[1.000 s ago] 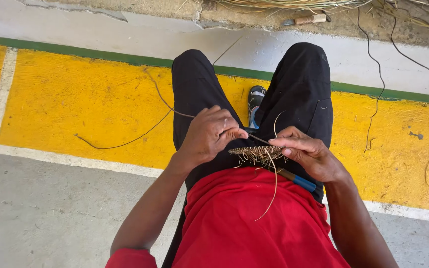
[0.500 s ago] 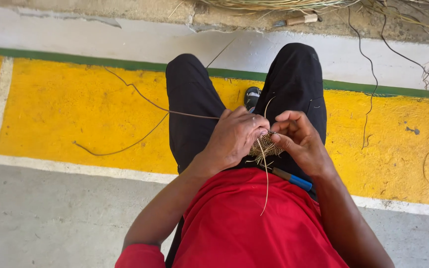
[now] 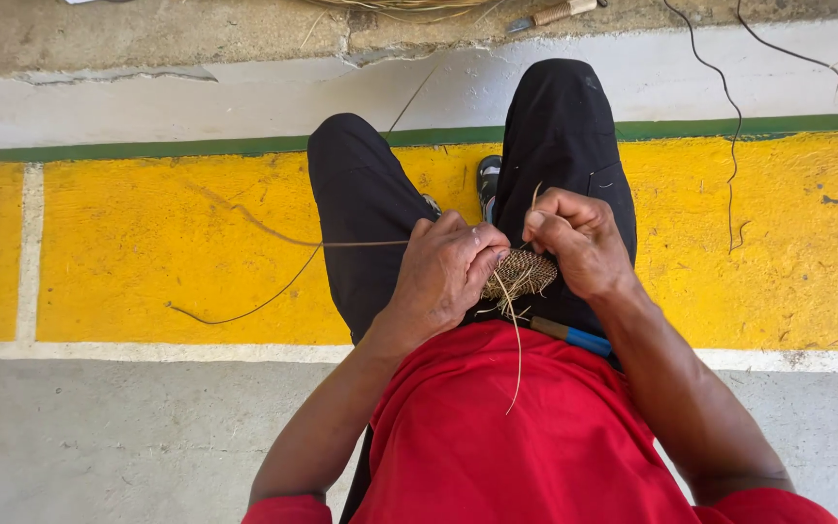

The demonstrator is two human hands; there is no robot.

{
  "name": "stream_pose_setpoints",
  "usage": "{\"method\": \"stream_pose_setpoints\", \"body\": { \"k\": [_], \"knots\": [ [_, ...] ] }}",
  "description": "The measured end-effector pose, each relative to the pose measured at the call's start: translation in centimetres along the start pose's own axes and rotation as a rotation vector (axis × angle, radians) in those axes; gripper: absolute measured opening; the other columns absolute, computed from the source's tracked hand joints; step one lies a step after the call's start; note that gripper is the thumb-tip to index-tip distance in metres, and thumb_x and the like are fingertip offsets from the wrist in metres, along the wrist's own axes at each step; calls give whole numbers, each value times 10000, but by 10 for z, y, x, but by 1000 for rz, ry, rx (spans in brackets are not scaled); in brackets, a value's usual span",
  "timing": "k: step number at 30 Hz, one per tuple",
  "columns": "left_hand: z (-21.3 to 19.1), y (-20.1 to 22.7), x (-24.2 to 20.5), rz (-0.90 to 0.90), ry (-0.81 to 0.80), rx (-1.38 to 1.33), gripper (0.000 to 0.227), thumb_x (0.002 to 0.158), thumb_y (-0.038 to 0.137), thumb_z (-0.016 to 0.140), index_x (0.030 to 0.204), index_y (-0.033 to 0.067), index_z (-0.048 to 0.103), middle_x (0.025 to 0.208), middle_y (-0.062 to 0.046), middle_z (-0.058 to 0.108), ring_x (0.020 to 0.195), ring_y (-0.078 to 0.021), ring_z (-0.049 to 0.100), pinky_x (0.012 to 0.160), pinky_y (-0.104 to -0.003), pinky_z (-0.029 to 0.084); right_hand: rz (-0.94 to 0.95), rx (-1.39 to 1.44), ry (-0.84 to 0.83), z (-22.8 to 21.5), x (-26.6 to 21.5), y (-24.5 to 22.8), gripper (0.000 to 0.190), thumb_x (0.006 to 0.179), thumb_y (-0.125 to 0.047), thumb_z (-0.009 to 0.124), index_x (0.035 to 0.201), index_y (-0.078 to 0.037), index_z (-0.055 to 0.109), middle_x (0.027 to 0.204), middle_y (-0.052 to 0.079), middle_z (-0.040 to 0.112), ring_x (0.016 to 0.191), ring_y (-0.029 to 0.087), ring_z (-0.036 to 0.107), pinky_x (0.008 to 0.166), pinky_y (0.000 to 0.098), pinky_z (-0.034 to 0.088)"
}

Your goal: Weaving a small basket or circular object from natural fibers using hands and a pair of pliers.

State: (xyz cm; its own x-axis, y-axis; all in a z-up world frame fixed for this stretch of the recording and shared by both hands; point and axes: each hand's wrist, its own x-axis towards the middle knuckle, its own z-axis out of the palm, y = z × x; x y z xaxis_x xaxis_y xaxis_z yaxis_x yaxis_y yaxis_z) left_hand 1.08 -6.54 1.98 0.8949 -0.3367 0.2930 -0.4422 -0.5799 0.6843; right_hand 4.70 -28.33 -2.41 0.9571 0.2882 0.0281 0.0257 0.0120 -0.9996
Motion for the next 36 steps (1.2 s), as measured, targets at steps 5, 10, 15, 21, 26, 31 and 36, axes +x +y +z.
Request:
{"method": "stream_pose_setpoints", "body": {
  "k": [5,10,15,21,26,31,36],
  "knots": [
    [1,-3,4,-12,-10,-19,126,976,173,673,1074,183,752,849,34,711,806,-178,558,774,-364,361,-34,-147,101,-1,-20,-25,148,1023,-79,648,911,-11,717,784,31,647,683,63,549,614,229,445],
    [6,-14,10,33,-3,-57,167,958,150,685,1099,208,755,899,53,731,835,-172,551,815,-362,360,22,64,-137,-21,-48,-33,178,972,-129,643,1093,-33,731,974,68,782,734,73,683,660,241,588],
    [10,-23,21,70,-70,-125,250,905,86,680,1100,225,751,860,80,697,855,-157,556,828,-359,364,287,-119,38,-4,-54,-37,274,900,-35,721,1159,-108,671,936,38,780,731,70,674,633,224,563],
    [17,-25,23,79,-103,-127,284,905,53,650,1099,230,758,838,73,692,840,-150,543,851,-357,371,-177,-493,119,7,-42,-41,106,967,-14,745,1067,-40,725,1033,30,705,866,67,632,735,218,526],
    [18,-29,21,49,-90,-157,223,927,95,669,1086,222,761,850,73,711,819,-156,535,839,-362,371,-137,-540,205,13,-45,-31,139,926,-21,788,1024,-60,698,1026,29,718,797,55,615,674,206,520],
    [16,-28,23,44,-104,-147,254,909,88,664,1098,226,765,832,66,704,823,-161,537,836,-365,375,-343,-589,195,11,-41,-21,190,887,-7,821,1010,-69,690,1050,45,675,907,96,645,744,228,554],
    [20,-32,22,56,-96,-149,307,897,58,631,1113,237,756,834,71,701,829,-162,543,837,-368,374,-403,-689,179,10,-36,-18,223,848,4,845,1006,-82,713,1021,46,689,995,179,646,860,331,526]
  ]
}}
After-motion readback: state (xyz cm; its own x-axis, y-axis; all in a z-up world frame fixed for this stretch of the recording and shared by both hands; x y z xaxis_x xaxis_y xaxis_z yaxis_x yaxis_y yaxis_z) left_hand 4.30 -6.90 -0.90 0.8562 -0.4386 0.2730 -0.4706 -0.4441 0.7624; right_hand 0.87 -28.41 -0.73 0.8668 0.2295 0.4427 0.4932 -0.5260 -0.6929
